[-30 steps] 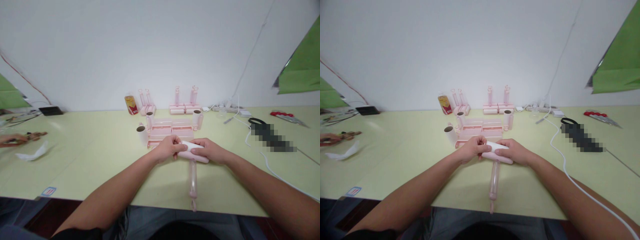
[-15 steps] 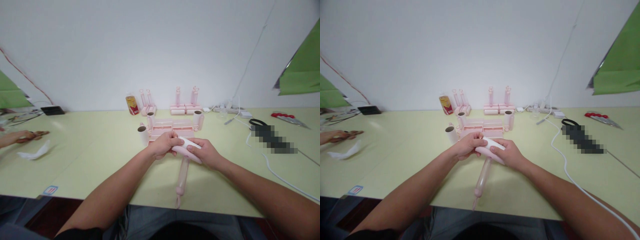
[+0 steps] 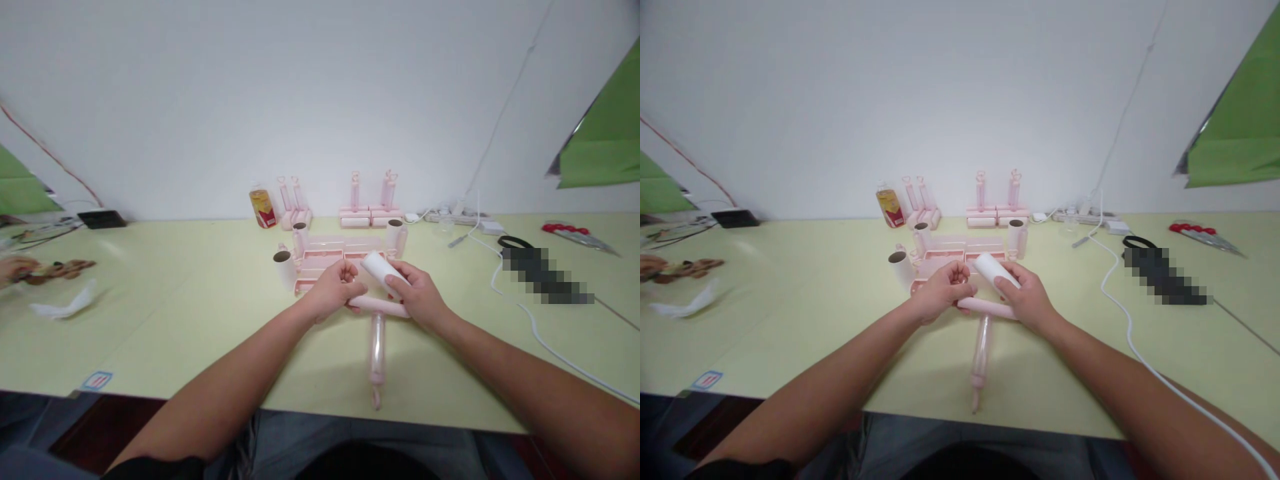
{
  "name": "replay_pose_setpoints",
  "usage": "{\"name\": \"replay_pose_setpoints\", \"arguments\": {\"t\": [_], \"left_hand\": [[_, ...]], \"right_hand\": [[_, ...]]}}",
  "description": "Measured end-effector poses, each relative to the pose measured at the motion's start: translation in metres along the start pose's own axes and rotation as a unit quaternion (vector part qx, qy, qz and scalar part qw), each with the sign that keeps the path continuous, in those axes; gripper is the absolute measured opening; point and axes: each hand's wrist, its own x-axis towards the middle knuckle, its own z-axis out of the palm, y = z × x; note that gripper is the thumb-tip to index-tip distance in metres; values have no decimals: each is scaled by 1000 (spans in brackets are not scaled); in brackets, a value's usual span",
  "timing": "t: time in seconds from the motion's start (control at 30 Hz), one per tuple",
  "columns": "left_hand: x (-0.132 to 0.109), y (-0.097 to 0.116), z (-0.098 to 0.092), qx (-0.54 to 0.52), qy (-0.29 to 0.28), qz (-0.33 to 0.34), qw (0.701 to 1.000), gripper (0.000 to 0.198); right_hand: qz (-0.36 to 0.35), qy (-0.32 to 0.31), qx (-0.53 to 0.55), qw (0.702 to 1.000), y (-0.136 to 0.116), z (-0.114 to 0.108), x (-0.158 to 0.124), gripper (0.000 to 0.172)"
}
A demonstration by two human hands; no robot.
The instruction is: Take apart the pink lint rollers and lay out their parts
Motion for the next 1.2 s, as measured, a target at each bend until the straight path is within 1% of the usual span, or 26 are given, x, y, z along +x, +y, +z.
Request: {"name": "replay_pose_setpoints", "arguments": {"t": [0.07,0.17,0.23,0.3,0.37,0.47,0.57,0.6,0.67,0.73,0.77,0.83,0.9,0.97,1.07,1.2], "left_hand": [[-3,-4,6,3,-7,-17,1000,33],[-8,-7,17,27,-19,-41,999,29],[-12,-9,23,56,-30,-53,997,24],[-14,-11,25,105,-40,-50,992,18],[-16,-12,24,183,-42,-16,982,10],[-17,-12,19,294,-37,55,954,3],[-16,-6,12,341,-27,80,936,7],[-16,-3,9,345,-15,89,934,9],[-15,5,5,339,34,119,933,11],[-13,12,1,320,82,147,932,18],[-13,14,0,307,92,155,935,22],[-12,16,-2,279,74,159,944,32],[-11,15,-2,249,32,153,956,41],[-10,11,-2,225,0,143,964,45],[-9,6,-1,206,-29,136,969,41],[-7,3,-1,181,-44,132,974,37]], "right_hand": [[0,17,9,1000,6,-7,5,50],[8,22,-24,999,11,-16,13,48],[13,20,-52,998,11,-21,15,44],[14,21,-64,998,8,-23,15,42],[18,22,-60,998,5,-25,14,42],[31,19,-36,999,2,-25,12,44],[52,15,0,999,-1,-26,11,42],[57,14,15,998,-2,-27,12,40],[62,9,48,997,-4,-28,12,37],[67,6,79,995,-3,-30,13,35],[71,7,92,993,-3,-30,14,34],[78,8,108,991,0,-31,15,34],[79,12,117,990,3,-32,16,33],[77,18,122,989,4,-31,16,32],[77,28,124,989,4,-31,16,31],[74,27,125,989,3,-29,15,31]]}}
